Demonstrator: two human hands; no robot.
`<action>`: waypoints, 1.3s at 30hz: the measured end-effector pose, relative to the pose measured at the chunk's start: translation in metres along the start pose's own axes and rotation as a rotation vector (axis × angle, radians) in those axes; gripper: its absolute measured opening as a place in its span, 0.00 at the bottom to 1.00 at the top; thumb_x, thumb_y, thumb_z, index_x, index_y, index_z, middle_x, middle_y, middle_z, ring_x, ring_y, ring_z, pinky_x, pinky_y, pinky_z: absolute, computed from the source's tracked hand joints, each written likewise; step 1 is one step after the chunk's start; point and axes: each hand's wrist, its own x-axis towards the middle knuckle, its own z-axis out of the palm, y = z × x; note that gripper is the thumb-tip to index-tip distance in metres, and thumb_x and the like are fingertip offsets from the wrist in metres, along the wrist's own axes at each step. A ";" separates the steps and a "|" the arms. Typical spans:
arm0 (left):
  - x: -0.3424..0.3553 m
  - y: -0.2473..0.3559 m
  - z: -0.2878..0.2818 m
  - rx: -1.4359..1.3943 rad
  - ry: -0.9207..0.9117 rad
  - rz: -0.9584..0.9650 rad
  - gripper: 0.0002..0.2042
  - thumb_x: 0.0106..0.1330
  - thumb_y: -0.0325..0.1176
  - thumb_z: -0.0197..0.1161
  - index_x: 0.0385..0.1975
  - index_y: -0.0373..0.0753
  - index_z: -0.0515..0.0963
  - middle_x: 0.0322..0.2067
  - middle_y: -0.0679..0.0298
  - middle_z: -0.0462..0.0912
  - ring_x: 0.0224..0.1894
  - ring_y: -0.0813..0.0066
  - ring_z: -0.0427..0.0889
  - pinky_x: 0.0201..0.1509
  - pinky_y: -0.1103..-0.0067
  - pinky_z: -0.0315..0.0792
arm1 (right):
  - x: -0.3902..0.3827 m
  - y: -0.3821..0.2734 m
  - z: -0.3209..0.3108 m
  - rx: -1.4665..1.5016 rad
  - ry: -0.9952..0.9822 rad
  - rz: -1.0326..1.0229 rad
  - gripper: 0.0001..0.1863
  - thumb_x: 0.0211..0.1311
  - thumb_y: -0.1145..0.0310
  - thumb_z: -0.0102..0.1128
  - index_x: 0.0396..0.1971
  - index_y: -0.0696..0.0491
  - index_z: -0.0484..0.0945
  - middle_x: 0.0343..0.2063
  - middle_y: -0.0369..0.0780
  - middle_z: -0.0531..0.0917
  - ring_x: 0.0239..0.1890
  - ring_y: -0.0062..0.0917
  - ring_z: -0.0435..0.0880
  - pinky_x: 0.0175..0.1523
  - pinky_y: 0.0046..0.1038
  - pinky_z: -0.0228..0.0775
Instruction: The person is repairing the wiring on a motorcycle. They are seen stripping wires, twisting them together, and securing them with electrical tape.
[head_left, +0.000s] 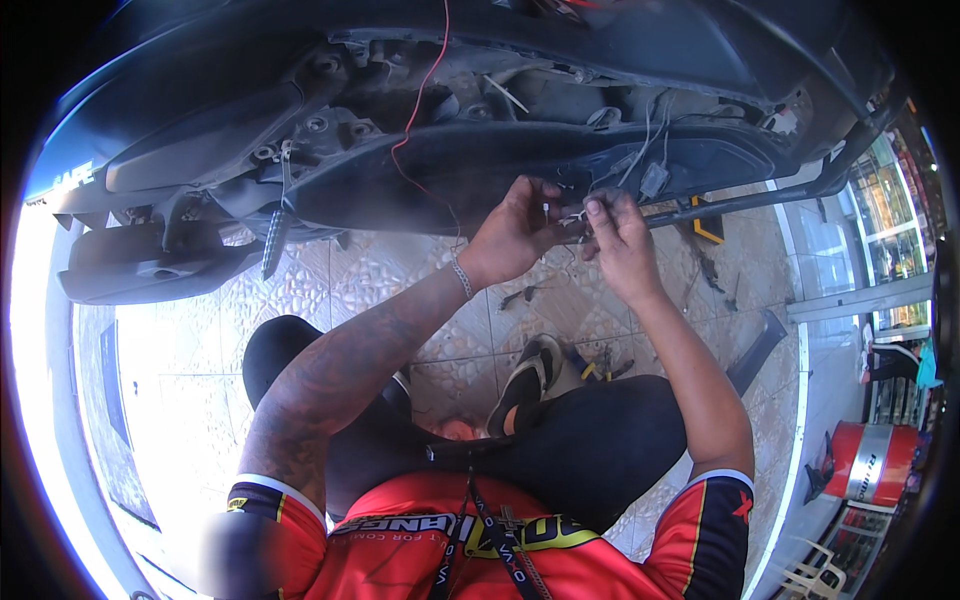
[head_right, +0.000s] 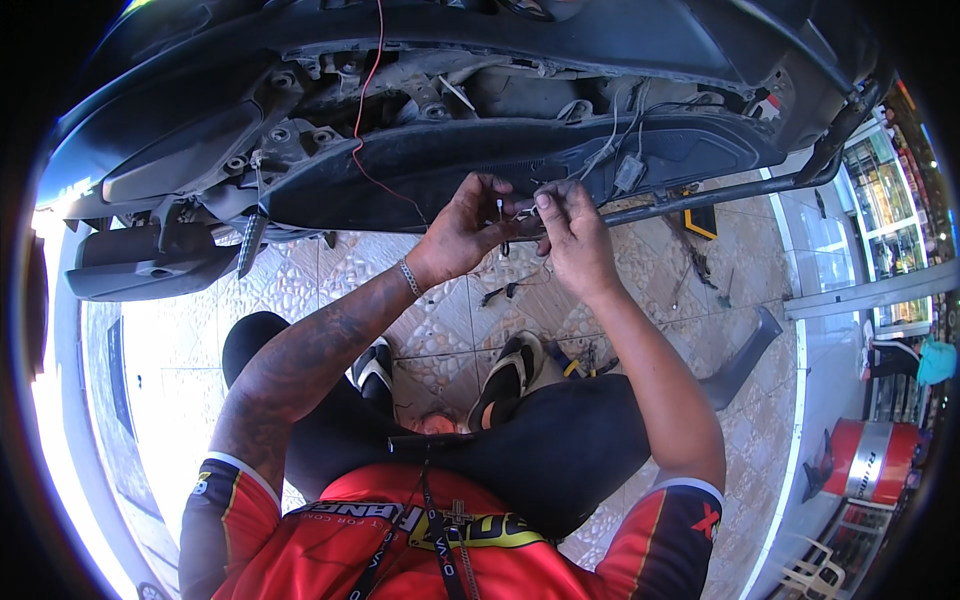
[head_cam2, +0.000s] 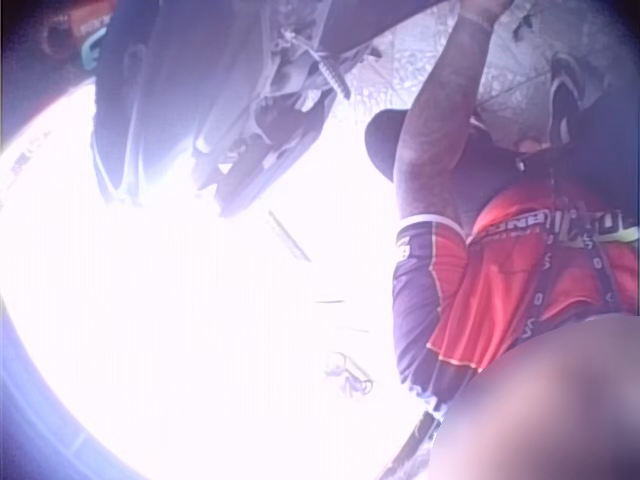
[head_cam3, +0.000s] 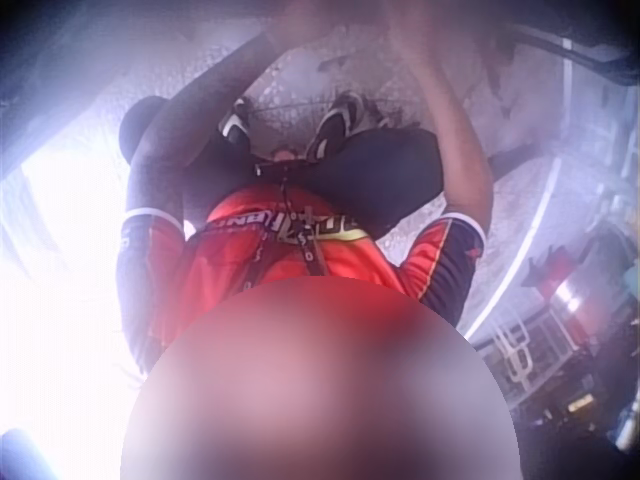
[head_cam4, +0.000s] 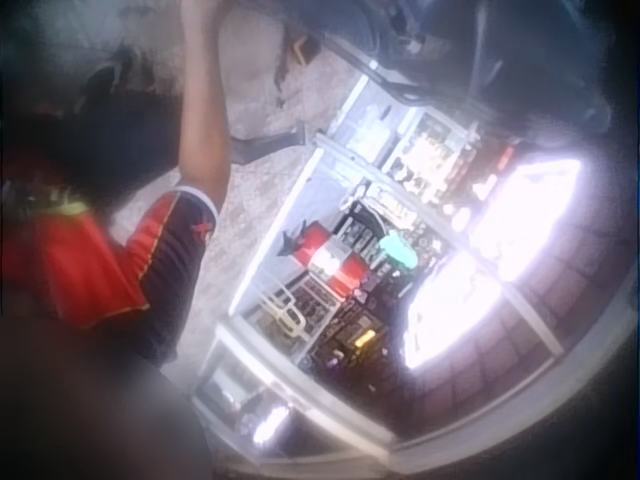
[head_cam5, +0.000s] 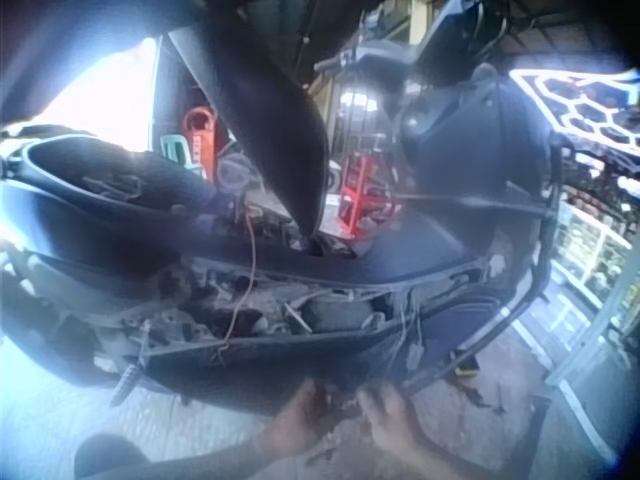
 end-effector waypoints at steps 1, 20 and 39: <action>0.000 -0.003 0.000 -0.010 0.006 -0.002 0.19 0.66 0.17 0.63 0.52 0.33 0.62 0.44 0.60 0.76 0.48 0.76 0.78 0.56 0.76 0.76 | 0.001 0.000 0.000 0.041 -0.017 -0.001 0.13 0.76 0.59 0.55 0.46 0.55 0.73 0.38 0.36 0.83 0.38 0.15 0.83 0.36 0.19 0.76; 0.006 -0.040 -0.010 0.287 0.083 0.014 0.12 0.63 0.33 0.72 0.41 0.38 0.76 0.30 0.66 0.79 0.30 0.81 0.75 0.37 0.78 0.73 | 0.000 0.007 -0.014 -0.308 -0.156 -0.229 0.09 0.64 0.78 0.65 0.43 0.60 0.79 0.39 0.38 0.85 0.40 0.20 0.87 0.43 0.23 0.80; -0.005 -0.026 -0.005 0.470 0.020 -0.069 0.07 0.69 0.26 0.65 0.42 0.36 0.76 0.32 0.69 0.81 0.34 0.86 0.77 0.39 0.82 0.75 | -0.002 0.005 -0.018 -0.828 -0.344 -0.289 0.13 0.68 0.67 0.61 0.44 0.61 0.75 0.46 0.53 0.79 0.49 0.51 0.79 0.54 0.44 0.73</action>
